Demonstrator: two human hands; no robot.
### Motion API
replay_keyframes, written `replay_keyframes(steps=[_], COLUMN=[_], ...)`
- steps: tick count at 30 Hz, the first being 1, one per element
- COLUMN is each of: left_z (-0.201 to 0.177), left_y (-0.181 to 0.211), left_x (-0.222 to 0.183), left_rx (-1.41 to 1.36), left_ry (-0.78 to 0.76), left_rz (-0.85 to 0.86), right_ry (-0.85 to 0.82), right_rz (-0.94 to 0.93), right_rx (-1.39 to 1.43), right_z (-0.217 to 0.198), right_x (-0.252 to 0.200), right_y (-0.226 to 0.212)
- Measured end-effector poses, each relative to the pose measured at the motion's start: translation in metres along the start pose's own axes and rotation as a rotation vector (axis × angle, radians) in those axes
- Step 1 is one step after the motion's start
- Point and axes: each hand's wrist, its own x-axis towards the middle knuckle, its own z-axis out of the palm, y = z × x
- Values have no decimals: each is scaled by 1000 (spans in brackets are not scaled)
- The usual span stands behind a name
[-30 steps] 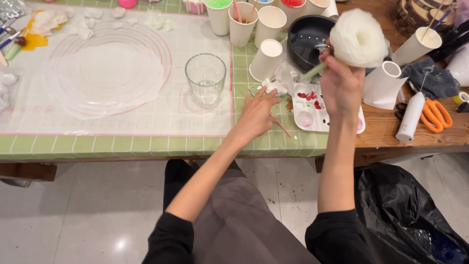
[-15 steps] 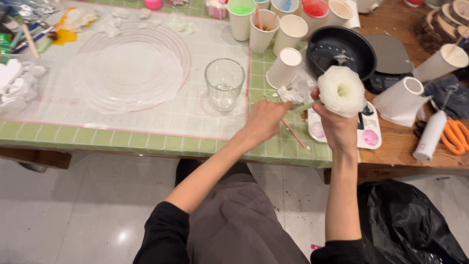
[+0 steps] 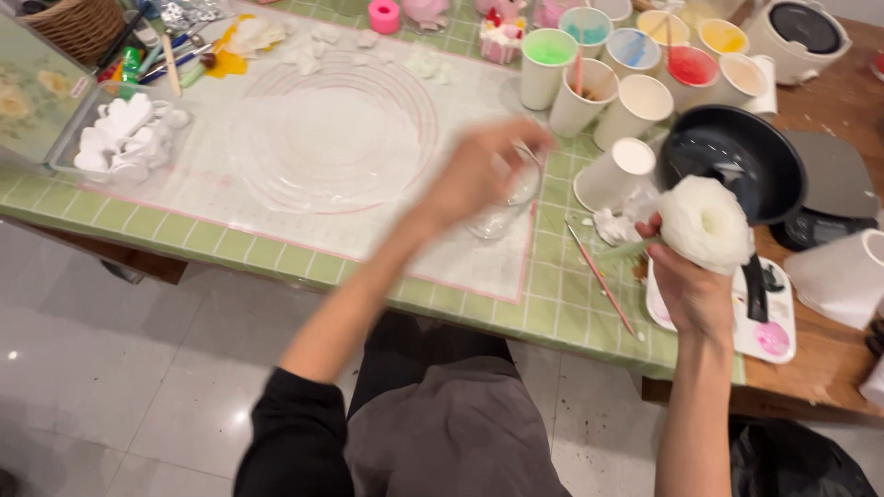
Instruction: The recorder is assembling a decorative flower by attaching individual wax petals to a central stem.
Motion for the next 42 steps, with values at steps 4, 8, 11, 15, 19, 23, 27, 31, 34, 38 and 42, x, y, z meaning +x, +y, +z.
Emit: replay_keyframes(steps=[4, 8, 11, 15, 19, 23, 27, 31, 34, 38, 42], left_z=[-145, -258, -271, -263, -250, -283, -313, -325, -331, -335, -338], left_y=[-130, -266, -299, -376, -370, -412, -419, -409, -416, -410, -391], left_x=[37, 22, 2, -26, -24, -32, -35, -33, -38, -38, -33], left_rx=[-63, 146, 293, 438, 610, 650, 948, 969, 991, 929, 1001], left_ry=[140, 507, 534, 535, 622, 790, 907, 749, 623, 490, 436], left_rz=[-140, -371, -677, -761, -772, -700, -647, -837, -855, -898, -754], right_ry=[-25, -36, 2, -1, -3, -18, -19, 0, -28, -76, -65], right_rz=[55, 92, 117, 118, 124, 88, 96, 124, 125, 145, 149], right_rx=[34, 28, -3, -36, -2, 30, 23, -33, -46, -20, -9], right_z=[-7, -17, -12, -12, -20, -16, -12, -8, 2, 8, 13], right_x=[8, 17, 24, 34, 35, 36, 41, 53, 64, 75, 79], right_y=[12, 25, 27, 31, 31, 26, 27, 37, 44, 55, 63])
